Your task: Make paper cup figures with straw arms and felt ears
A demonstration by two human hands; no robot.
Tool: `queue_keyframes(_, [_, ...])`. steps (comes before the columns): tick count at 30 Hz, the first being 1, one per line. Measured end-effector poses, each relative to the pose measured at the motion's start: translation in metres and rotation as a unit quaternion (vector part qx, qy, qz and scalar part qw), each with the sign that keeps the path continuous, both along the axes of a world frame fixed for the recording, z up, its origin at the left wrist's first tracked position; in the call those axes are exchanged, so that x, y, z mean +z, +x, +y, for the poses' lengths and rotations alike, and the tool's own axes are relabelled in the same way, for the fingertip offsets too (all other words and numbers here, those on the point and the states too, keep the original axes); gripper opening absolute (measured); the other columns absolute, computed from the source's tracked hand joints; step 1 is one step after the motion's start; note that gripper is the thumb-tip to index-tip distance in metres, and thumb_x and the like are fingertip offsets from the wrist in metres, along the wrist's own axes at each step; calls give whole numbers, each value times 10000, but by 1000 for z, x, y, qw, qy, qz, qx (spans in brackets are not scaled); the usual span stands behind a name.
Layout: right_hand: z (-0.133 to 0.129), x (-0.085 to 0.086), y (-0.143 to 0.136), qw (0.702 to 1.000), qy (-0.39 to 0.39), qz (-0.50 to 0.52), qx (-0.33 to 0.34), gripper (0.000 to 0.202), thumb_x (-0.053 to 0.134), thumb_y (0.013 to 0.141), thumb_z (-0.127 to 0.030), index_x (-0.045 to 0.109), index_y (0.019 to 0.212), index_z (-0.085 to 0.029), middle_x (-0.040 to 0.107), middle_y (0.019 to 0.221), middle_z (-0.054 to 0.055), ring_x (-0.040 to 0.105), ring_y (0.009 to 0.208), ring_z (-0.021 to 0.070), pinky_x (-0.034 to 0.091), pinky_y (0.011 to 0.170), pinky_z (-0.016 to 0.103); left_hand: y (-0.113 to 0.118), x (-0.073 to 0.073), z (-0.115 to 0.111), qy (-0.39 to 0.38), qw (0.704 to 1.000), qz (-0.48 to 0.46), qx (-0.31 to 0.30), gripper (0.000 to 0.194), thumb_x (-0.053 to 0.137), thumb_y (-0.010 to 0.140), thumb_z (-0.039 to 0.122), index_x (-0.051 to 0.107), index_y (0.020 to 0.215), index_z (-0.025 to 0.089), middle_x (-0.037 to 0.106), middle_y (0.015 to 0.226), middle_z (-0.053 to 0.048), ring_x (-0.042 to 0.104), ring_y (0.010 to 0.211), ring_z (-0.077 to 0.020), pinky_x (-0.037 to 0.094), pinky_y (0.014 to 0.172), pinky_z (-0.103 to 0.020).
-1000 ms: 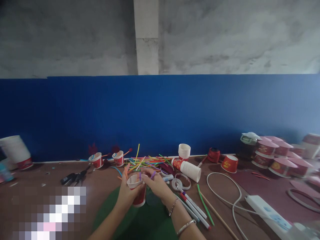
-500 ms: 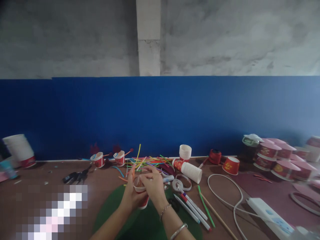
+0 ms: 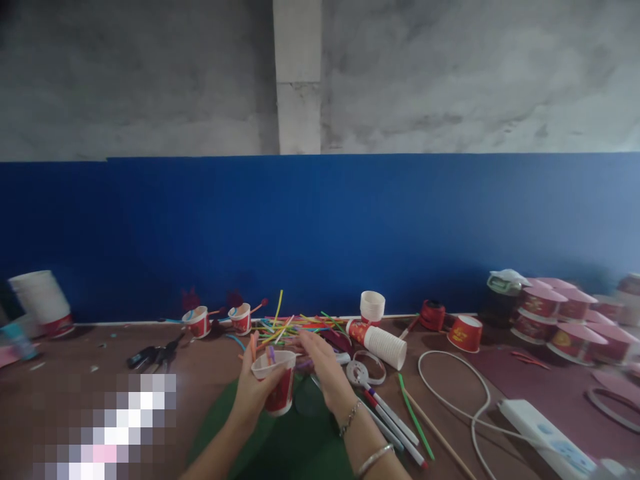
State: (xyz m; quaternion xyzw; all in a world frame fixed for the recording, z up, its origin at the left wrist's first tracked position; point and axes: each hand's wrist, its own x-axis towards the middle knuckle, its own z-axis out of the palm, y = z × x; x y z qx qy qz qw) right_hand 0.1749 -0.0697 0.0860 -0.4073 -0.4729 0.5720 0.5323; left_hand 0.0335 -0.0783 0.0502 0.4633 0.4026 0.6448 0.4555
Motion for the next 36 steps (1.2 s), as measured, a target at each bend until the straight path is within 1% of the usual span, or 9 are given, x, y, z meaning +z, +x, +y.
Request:
queue_keyframes(5, [-2, -17, 0, 999, 31, -21, 1, 529, 664, 659, -591, 696, 964, -159, 719, 945, 99, 624, 995, 289, 473, 878, 418, -6, 6, -2, -8, 1000, 4, -15, 976, 746, 608, 338, 215, 1410, 174, 614, 1172, -124, 607, 1062, -249, 461, 910, -316])
queue_keyframes(10, [-7, -22, -8, 996, 63, -54, -23, 555, 611, 691, -620, 695, 953, -138, 718, 918, 99, 614, 994, 286, 443, 915, 434, -7, 3, -1, -28, 999, -19, -18, 953, 737, 629, 332, 205, 1412, 215, 548, 1268, -125, 589, 1091, -251, 479, 887, -318])
queue_keyframes(13, [-11, -26, -10, 994, 70, -82, 23, 469, 623, 735, -505, 650, 1044, -153, 700, 992, 83, 607, 1005, 253, 446, 917, 399, -7, 0, 2, -26, 1000, -8, -8, 923, 736, 634, 379, 242, 1399, 227, 488, 1333, -119, 536, 1161, -254, 453, 925, -308])
queue_keyframes(16, [-15, -34, -16, 989, 59, -110, 74, 520, 755, 617, -331, 607, 1084, -156, 699, 996, 70, 628, 934, 245, 479, 862, 386, -6, -5, 4, -29, 999, -24, 2, 924, 739, 636, 414, 250, 1397, 222, 461, 1357, -127, 499, 1196, -266, 427, 954, -322])
queue_keyframes(19, [-18, -40, -22, 989, 65, -84, 104, 473, 771, 583, -293, 630, 1009, -146, 703, 971, 68, 639, 893, 248, 492, 827, 376, -8, -7, 1, -33, 997, -54, -43, 876, 759, 626, 402, 326, 1366, 220, 524, 1301, -120, 524, 1163, -269, 439, 926, -329])
queue_keyframes(23, [-16, -48, -19, 986, 50, -102, 121, 388, 750, 594, -270, 648, 944, -137, 707, 895, 55, 638, 878, 243, 484, 818, 366, -18, -2, -2, -68, 989, -56, -122, 540, 694, 674, 478, 594, 1105, 169, 690, 969, -82, 649, 859, -219, 485, 737, -287])
queue_keyframes(28, [-16, -55, -12, 979, 26, -159, 127, 437, 709, 574, -166, 606, 996, -123, 684, 885, 43, 616, 805, 197, 481, 743, 319, -32, 6, 7, -99, 987, 47, -118, 346, 724, 620, 475, 667, 641, 135, 620, 546, 2, 538, 515, -117, 390, 529, -217])
queue_keyframes(32, [-21, -49, -16, 975, 26, -190, 115, 455, 653, 572, -117, 572, 1020, -137, 660, 829, 4, 589, 734, 159, 474, 669, 266, -33, 6, 13, -92, 986, 96, -102, 223, 746, 601, 359, 698, 642, 145, 641, 556, -8, 556, 560, -153, 401, 579, -247])
queue_keyframes(36, [-23, -49, -21, 974, 24, -180, 138, 404, 597, 587, -91, 570, 987, -143, 654, 807, -13, 589, 724, 148, 472, 666, 256, -29, 5, 13, -71, 986, 118, -91, 118, 739, 579, 268, 696, 635, 173, 711, 823, -44, 608, 814, -209, 420, 733, -267])
